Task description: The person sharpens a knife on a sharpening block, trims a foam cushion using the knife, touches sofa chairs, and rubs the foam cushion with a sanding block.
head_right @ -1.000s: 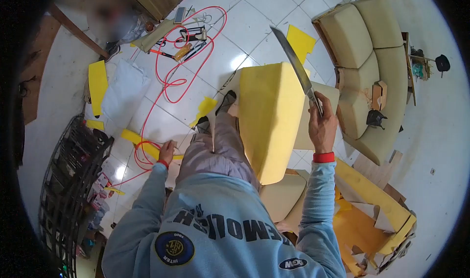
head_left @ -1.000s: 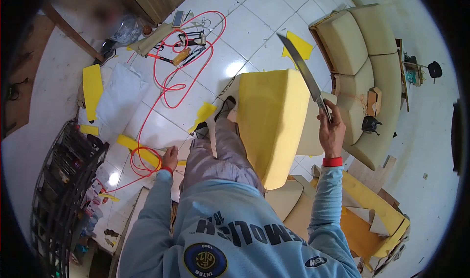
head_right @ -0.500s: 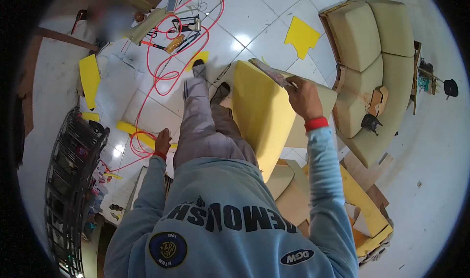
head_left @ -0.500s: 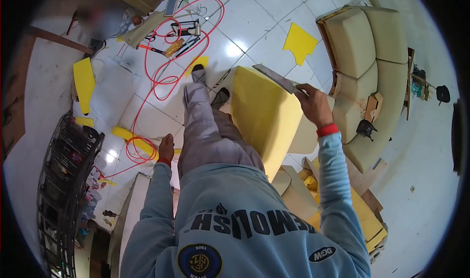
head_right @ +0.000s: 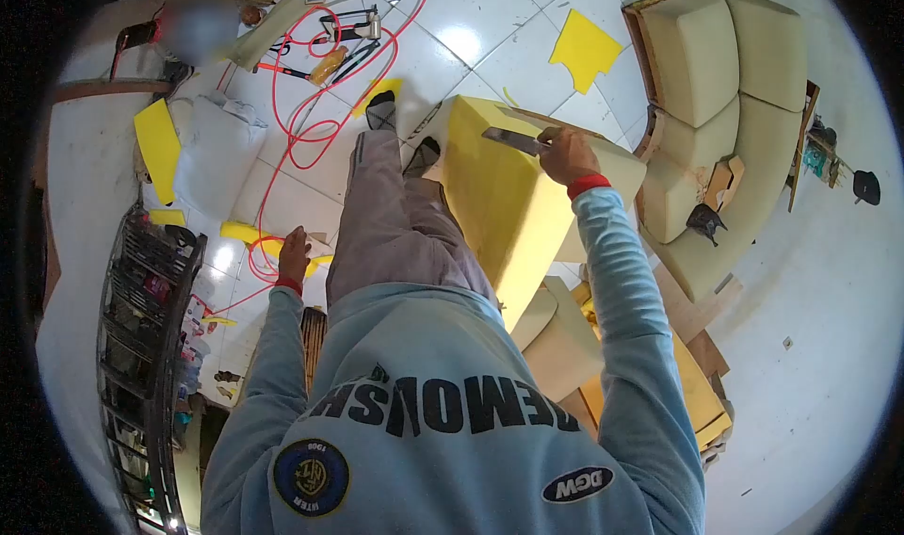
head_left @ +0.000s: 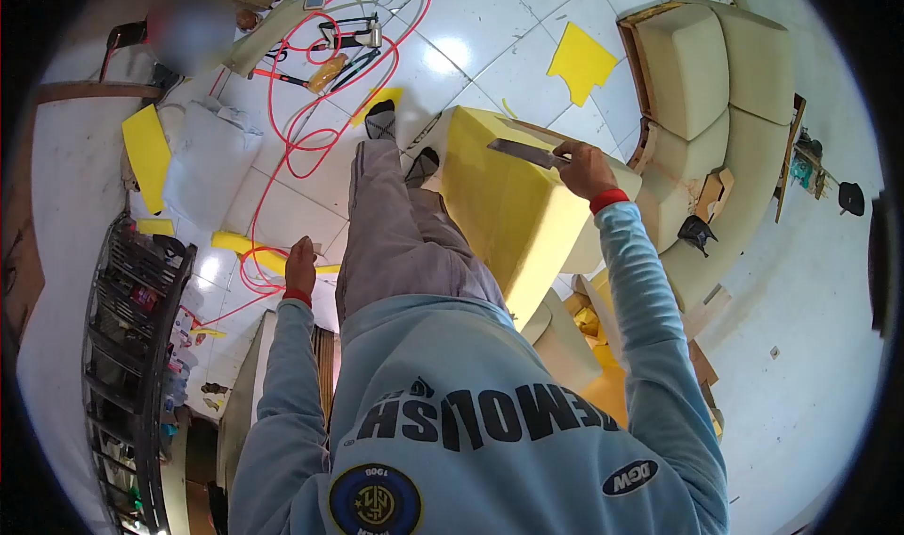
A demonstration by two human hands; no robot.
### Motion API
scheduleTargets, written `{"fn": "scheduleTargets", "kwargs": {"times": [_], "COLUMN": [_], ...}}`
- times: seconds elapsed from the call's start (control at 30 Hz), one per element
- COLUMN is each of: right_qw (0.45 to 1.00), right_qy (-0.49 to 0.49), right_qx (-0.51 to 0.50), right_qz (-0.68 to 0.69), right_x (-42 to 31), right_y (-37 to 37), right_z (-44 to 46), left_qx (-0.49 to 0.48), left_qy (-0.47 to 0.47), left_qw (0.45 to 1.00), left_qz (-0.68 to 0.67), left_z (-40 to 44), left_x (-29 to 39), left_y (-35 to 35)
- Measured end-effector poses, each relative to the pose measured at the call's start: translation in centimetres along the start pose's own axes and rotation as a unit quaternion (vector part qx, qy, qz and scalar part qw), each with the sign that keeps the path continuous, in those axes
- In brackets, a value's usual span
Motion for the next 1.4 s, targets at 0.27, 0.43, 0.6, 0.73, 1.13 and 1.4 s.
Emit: {"fn": "scheduleTargets", "kwargs": {"times": [0.27, 0.43, 0.6, 0.73, 1.13, 1.4], "right_qw": [0.999, 1.0, 1.0, 0.998, 0.995, 0.993], "right_qy": [-0.001, 0.021, 0.002, -0.019, -0.015, -0.039], "right_qx": [0.004, 0.005, 0.001, 0.037, 0.087, 0.105], "right_qz": [0.053, 0.003, -0.005, -0.043, -0.038, -0.019], "right_x": [0.9, 0.2, -2.1, -2.3, -3.1, -4.9], "right_y": [-0.9, 0.6, -2.5, -1.0, 0.9, -1.4], "right_z": [-2.2, -1.9, -5.3, -5.5, -8.3, -12.2], "left_qx": [-0.001, 0.0, 0.005, 0.016, 0.035, 0.038], "left_qy": [0.004, -0.019, 0.004, 0.012, 0.048, 0.07], "left_qw": [1.0, 1.0, 1.0, 0.999, 0.996, 0.997], "left_qz": [0.0, 0.016, -0.017, 0.05, 0.06, 0.006], "left_z": [-0.2, 0.9, 1.2, 2.4, 2.3, 1.0], "left_x": [1.4, 0.4, 0.3, -0.4, -2.1, -2.6], "left_y": [0.2, 0.2, -0.7, -0.2, 0.1, -0.4]}}
Point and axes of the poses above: each hand's wrist, its own z-axis towards the middle knuckle, its own y-axis out of the palm, x = y × z, the point moved 4 cm from there along z, towards the middle knuckle, and after that the axes turned 15 degrees about -y, right-handed, at the moved point
